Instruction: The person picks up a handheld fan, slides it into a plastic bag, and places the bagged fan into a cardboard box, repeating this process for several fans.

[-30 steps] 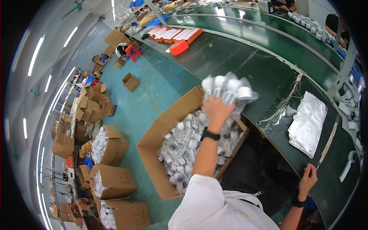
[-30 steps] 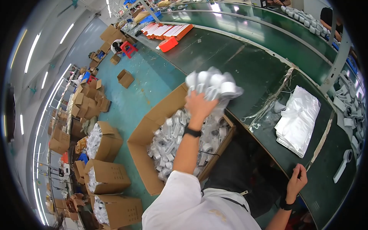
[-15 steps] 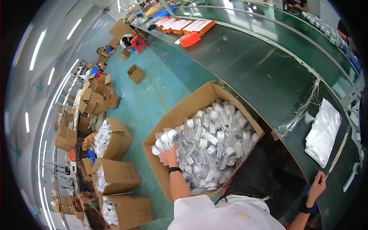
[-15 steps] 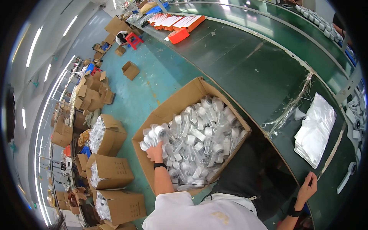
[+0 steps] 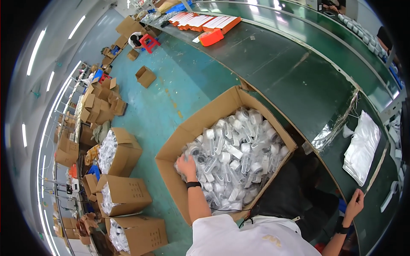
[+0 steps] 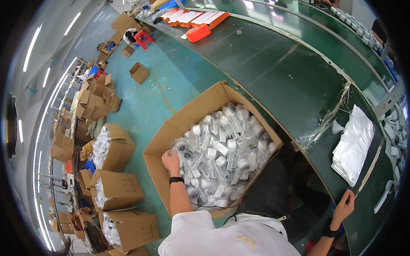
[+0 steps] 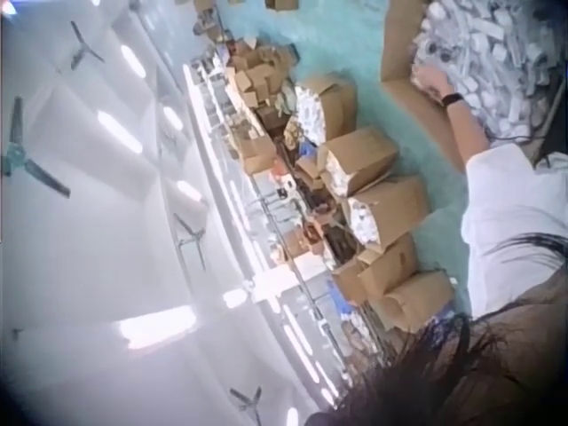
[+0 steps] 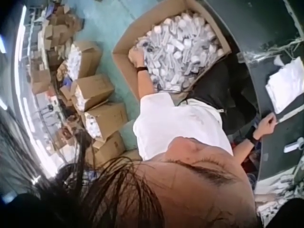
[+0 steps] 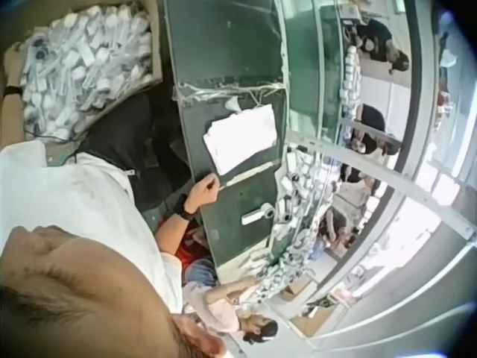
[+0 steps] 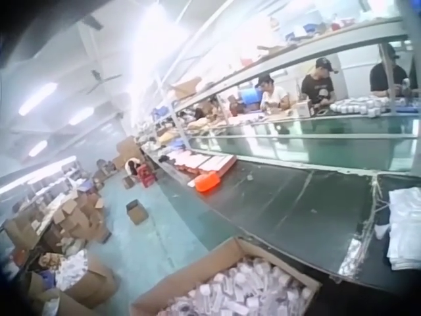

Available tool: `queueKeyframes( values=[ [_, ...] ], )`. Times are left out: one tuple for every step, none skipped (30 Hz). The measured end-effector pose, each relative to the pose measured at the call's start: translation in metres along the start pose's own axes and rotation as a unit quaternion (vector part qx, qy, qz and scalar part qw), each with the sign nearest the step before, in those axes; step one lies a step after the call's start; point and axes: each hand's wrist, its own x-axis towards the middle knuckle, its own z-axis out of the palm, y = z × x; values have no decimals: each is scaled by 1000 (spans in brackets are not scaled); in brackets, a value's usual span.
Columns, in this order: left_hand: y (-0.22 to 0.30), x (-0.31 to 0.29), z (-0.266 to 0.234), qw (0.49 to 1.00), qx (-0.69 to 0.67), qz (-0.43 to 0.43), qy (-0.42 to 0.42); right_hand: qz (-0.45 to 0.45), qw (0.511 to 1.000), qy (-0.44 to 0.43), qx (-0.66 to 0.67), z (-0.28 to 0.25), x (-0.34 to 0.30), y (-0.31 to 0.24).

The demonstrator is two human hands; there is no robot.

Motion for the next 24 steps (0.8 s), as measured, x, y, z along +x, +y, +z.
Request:
queueKeyframes(
  values=[
    [22, -3, 2, 994, -87, 67, 4, 1, 1000, 3, -2, -1, 0, 0],
    [54, -10, -2, 976, -174, 134, 7, -5, 1000, 1, -9, -3, -1, -2],
    [89, -20, -8, 963, -217, 159, -10, -9, 1000, 0, -15, -5, -2, -4],
    [126, -33, -18, 948, -259, 184, -25, -6, 1000, 4, -15, -5, -3, -3],
    [164, -50, -33, 930, -296, 215, -43, -10, 1000, 8, -3, -5, -3, -2],
    [200, -69, -48, 909, -332, 245, -60, -14, 1000, 12, 9, -4, -5, -2],
    [227, -87, -61, 878, -382, 275, -84, -10, 1000, 15, 14, -3, -6, -4],
    [255, -107, -70, 841, -433, 304, -113, 3, 1000, -4, 31, -4, -7, -6],
    [285, -133, -82, 819, -450, 332, -129, 17, 999, -22, 47, -6, -7, -8],
    [312, -158, -97, 795, -466, 360, -143, 34, 996, -39, 73, -8, -7, -9],
    [337, -183, -103, 763, -482, 401, -158, 41, 996, -28, 70, -12, -7, -12],
    [357, -208, -109, 726, -497, 442, -174, 66, 988, -41, 134, -16, -8, -15],
    [373, -235, -112, 694, -514, 458, -210, 90, 975, -50, 197, -23, -8, -19],
    [387, -262, -113, 657, -531, 474, -249, 90, 973, -55, 206, -32, -8, -23],
    [398, -287, -114, 621, -548, 487, -275, 111, 965, -57, 230, -42, -10, -30],
    [404, -310, -111, 604, -546, 483, -323, 110, 965, -70, 229, -54, -11, -35],
    [407, -331, -105, 580, -541, 482, -372, 112, 964, -77, 228, -63, -12, -38],
    [407, -344, -101, 596, -513, 491, -374, 97, 966, -83, 224, -70, -11, -43],
    [406, -349, -94, 608, -486, 503, -376, 83, 969, -86, 218, -76, -9, -47],
    [400, -355, -76, 620, -492, 450, -413, 68, 972, -65, 214, -80, -8, -51],
    [398, -359, -64, 633, -480, 442, -416, 55, 976, -43, 205, -87, -6, -47],
    [396, -364, -59, 633, -484, 389, -461, 74, 979, 1, 192, -98, -2, -38],
    [394, -366, -57, 623, -500, 379, -468, 67, 981, 30, 178, -107, 0, -30],
    [390, -367, -47, 611, -511, 375, -474, 59, 983, 54, 162, -119, 1, -24]
  ],
)
